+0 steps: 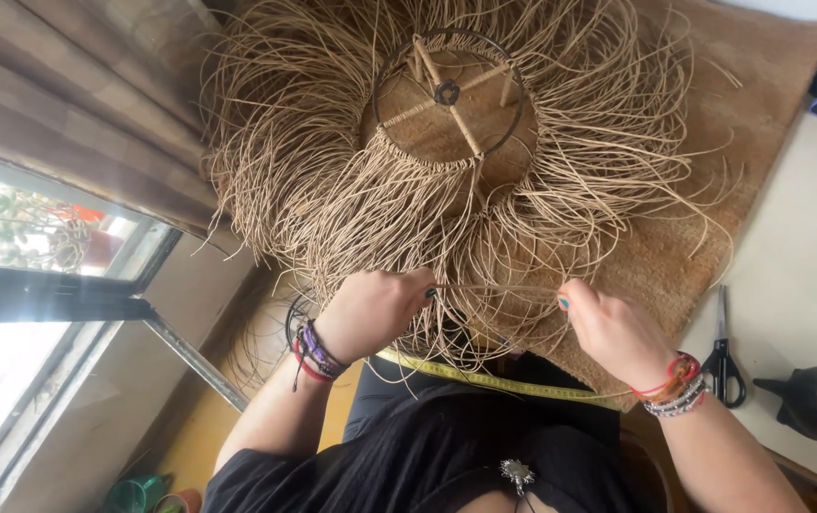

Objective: Assembling a wicker furniture piece by weaving strands around a frame, measuring with a tape, and trimming with scissors.

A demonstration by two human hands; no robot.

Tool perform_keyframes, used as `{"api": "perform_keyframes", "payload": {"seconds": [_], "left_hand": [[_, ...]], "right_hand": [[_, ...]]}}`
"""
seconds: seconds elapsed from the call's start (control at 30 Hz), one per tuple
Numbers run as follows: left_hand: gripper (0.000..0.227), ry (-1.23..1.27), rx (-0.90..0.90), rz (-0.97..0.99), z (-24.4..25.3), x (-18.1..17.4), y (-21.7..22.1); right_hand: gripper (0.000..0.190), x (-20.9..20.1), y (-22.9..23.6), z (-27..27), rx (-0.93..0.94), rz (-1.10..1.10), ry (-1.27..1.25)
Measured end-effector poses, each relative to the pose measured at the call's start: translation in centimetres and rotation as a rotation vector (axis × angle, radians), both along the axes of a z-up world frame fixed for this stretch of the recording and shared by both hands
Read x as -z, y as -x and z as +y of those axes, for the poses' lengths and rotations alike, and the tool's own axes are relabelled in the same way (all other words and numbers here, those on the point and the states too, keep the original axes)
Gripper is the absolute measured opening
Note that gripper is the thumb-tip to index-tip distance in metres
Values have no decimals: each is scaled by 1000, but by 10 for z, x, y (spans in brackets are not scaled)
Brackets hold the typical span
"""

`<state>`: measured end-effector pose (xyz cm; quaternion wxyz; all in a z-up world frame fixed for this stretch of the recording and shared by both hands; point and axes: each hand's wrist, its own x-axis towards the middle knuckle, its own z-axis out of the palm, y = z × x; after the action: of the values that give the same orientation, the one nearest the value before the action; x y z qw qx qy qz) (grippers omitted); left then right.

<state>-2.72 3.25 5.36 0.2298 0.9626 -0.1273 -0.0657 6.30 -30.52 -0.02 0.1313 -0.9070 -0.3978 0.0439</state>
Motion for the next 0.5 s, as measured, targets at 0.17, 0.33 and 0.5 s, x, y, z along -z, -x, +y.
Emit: {"api": "perform_keyframes", "payload": {"seconds": [0.17,0.33,0.5], "left_hand": [[21,155,138,185,11,11,-10],[33,442,176,265,-7,-28,-51],[66,245,-189,-69,-58,102,-114]], "right_hand": [[21,-15,-17,5,18,20,-237],[23,-15,-62,23,2,88,-595],[28,-32,-126,108,8,340,-1008]]}}
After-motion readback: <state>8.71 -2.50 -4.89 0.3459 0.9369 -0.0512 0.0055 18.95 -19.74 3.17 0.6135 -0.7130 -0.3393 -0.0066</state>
